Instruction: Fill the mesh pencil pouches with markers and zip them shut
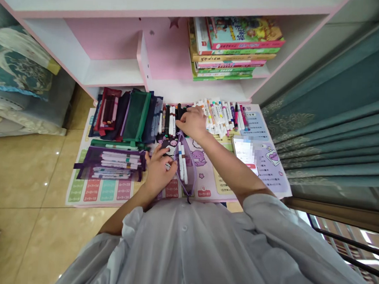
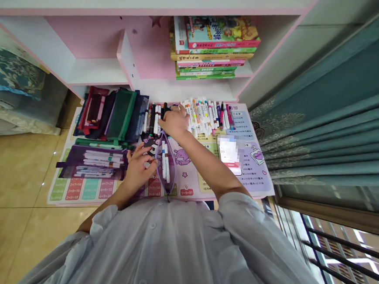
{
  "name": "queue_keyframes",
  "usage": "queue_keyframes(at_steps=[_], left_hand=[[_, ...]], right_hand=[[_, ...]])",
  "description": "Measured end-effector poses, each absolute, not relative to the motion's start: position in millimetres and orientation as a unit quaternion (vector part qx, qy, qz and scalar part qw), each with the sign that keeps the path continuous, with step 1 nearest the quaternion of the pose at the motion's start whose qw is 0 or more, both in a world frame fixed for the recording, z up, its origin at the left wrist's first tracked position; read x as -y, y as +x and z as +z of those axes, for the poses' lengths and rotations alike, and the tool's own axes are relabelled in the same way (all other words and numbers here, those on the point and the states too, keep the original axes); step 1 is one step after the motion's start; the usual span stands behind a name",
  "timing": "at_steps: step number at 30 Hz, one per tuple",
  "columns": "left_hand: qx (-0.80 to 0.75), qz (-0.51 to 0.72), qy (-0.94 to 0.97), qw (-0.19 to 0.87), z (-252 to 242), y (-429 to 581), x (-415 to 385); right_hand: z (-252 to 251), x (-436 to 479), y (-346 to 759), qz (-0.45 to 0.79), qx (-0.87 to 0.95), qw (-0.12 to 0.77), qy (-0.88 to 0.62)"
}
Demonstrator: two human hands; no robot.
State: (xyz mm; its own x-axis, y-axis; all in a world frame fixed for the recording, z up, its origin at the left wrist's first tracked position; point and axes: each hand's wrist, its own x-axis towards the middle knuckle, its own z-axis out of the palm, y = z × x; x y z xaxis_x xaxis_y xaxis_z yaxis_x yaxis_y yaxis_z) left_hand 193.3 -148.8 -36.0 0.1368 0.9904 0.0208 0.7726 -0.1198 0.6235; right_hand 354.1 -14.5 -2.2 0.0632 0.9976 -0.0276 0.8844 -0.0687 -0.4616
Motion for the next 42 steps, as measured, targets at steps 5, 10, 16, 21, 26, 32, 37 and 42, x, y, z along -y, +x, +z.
queue_keyframes(at_steps=[5,10,16,21,26,32,37,42], left_hand=[[-0.615,0.231,0.716,0.239,-35.7,192.3,149.2],[-0.613,0.217,0.717,0.25,-34.2,191.4,148.7],[-0.612,0.218,0.719,0.247,-34.3,193.2,147.8],[-0.612,0.229,0.719,0.237,-37.0,192.3,148.5],[-0.617,0.231,0.715,0.234,-37.6,191.2,149.0],[-0.612,0.225,0.717,0.244,-35.9,192.0,147.4],[-0.61,0.221,0.723,0.238,-36.4,192.1,146.8],[-0.613,0.227,0.721,0.232,-36.5,194.0,147.4]], right_hand=[[-13.5,-22.6,332.9,0.179,0.678,0.039,-0.712],[-19.8,-33.3,326.5,0.187,0.671,0.002,-0.718],[-21.8,-31.1,326.2,0.194,0.673,0.01,-0.713],[-19.0,-33.6,324.6,0.203,0.666,0.021,-0.718],[10.5,-7.8,336.2,0.199,0.657,0.148,-0.712],[35.2,83.8,358.5,0.207,0.679,0.235,-0.664],[9.0,144.0,363.1,0.195,0.697,0.213,-0.657],[-9.4,162.0,357.5,0.168,0.691,0.128,-0.691]])
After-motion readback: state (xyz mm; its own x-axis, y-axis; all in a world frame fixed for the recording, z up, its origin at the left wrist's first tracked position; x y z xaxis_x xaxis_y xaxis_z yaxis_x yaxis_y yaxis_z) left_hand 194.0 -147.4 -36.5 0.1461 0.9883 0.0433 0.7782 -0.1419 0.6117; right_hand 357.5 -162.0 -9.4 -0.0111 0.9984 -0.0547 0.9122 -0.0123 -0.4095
